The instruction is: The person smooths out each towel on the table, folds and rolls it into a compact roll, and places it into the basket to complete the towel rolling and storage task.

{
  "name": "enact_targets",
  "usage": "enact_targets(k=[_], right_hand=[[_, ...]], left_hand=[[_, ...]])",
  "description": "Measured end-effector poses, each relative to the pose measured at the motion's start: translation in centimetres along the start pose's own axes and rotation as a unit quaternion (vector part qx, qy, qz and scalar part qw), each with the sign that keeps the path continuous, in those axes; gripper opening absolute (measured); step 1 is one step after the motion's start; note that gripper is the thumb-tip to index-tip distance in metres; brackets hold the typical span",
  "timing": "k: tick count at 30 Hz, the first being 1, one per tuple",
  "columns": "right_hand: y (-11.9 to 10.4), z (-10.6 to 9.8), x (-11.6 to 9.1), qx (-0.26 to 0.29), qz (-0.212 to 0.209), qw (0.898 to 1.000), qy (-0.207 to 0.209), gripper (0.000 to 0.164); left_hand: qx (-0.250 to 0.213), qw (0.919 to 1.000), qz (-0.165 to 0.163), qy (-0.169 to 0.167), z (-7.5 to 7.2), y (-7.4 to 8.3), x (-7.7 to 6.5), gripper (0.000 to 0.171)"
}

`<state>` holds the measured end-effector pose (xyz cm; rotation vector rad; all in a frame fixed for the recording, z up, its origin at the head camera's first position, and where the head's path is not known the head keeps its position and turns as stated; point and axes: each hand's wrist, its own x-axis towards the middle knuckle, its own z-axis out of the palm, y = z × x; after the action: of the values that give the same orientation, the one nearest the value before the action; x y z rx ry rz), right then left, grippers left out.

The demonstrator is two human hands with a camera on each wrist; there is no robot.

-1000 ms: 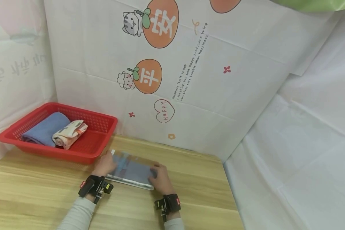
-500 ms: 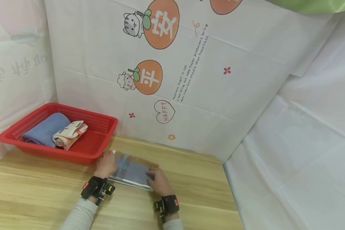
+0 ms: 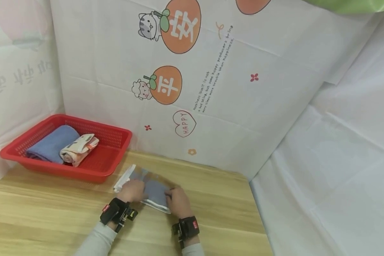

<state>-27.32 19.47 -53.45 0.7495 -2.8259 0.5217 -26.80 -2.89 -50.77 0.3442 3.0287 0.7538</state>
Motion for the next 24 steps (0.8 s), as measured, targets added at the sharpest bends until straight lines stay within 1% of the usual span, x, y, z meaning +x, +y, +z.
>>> enact_targets(k=[1,3,5,6,7,8,11,13,15,17,19,21,24], right_hand=[[-0.2,-0.3,0.0,-0.013,0.006,1.0,-0.001,0.019],[-0.6,-0.9,-0.1,-0.033,0.013,0.999,-0.013,0.016],[-1.1,-1.5,-0.3,-0.043,0.019,0.998,-0.034,0.013],[-1.5,-1.8,-0.3,-0.046,0.013,0.998,-0.042,0.012],[-1.7,-2.0,-0.4,-0.043,0.01,0.998,-0.051,0.011],[-2.0,-2.2,-0.4,-0.033,0.006,0.997,-0.063,0.01],[-2.6,-2.5,-0.5,0.015,0.002,0.995,-0.099,0.009],[-2.9,-2.4,-0.5,0.043,0.005,0.991,-0.126,0.014],[-3.1,-2.1,-0.5,0.052,0.004,0.988,-0.145,0.021],[-3.4,-1.8,-0.4,0.047,-0.007,0.987,-0.152,0.029],[-3.8,-1.5,-0.3,0.036,-0.016,0.987,-0.156,0.031],[-4.3,-1.4,-0.3,0.019,-0.019,0.988,-0.155,0.029],[-4.9,-1.2,-0.5,-0.015,-0.008,0.989,-0.145,0.023]], left_hand=[[-0.002,0.9999,0.015,-0.006,0.2,-0.1,0.2,0.034],[-0.017,0.9986,0.048,-0.016,1.0,-0.7,0.7,0.049],[-0.036,0.9965,0.073,-0.018,1.6,-1.4,1.0,0.058],[-0.05,0.9954,0.08,-0.016,1.9,-1.7,1.1,0.061],[-0.06,0.9948,0.08,-0.02,1.8,-1.7,1.1,0.062],[-0.067,0.9941,0.084,-0.016,2.0,-2.0,1.2,0.064],[-0.084,0.9924,0.089,0.006,2.2,-2.3,1.6,0.063],[-0.077,0.9924,0.095,0.017,2.3,-2.6,1.8,0.062],[-0.068,0.9925,0.098,0.029,2.3,-2.8,2.0,0.061],[-0.056,0.9921,0.106,0.037,2.1,-2.9,2.0,0.059],[-0.054,0.991,0.115,0.042,1.7,-2.9,1.9,0.057],[-0.068,0.9887,0.126,0.044,1.3,-2.7,1.5,0.05],[-0.095,0.9834,0.147,0.048,0.4,-1.6,0.5,0.041]])
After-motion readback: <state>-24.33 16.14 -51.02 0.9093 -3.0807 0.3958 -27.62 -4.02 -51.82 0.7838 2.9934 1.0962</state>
